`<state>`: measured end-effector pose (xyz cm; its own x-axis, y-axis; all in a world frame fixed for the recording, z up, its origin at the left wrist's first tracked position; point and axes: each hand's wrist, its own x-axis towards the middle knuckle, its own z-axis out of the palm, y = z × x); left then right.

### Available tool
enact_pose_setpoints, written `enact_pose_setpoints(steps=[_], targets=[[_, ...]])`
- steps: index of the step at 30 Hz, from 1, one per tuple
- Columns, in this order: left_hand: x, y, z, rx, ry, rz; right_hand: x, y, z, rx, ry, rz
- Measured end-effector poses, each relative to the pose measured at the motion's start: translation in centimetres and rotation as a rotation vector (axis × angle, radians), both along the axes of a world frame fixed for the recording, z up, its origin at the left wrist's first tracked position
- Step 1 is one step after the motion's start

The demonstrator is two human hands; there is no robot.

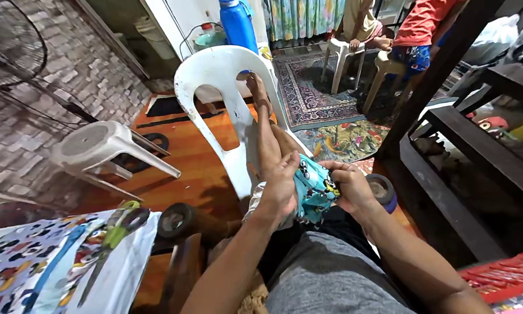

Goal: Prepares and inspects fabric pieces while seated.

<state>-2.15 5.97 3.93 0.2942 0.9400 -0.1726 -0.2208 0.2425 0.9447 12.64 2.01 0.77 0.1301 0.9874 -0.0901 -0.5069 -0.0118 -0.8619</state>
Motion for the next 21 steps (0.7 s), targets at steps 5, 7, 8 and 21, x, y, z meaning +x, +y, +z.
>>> enact_pose_setpoints(steps=[5,7,8,21], targets=[[1.3,-0.5,0.3,-0.116,-0.114,0.020,-0.2,0.1,-0.1,-0.034,-0.014,0.007],[1.3,-0.6,0.3,-0.132,-0.119,0.011,0.0,0.2,0.0,-0.052,-0.021,0.012],[1.3,-0.6,0.2,-0.136,-0.122,0.008,0.0,0.2,-0.1,-0.055,-0.024,0.018],[-1.3,1.1,2.2,0.055,0.065,-0.041,3.5,2.0,-2.7,0.345,-0.405,-0.133]])
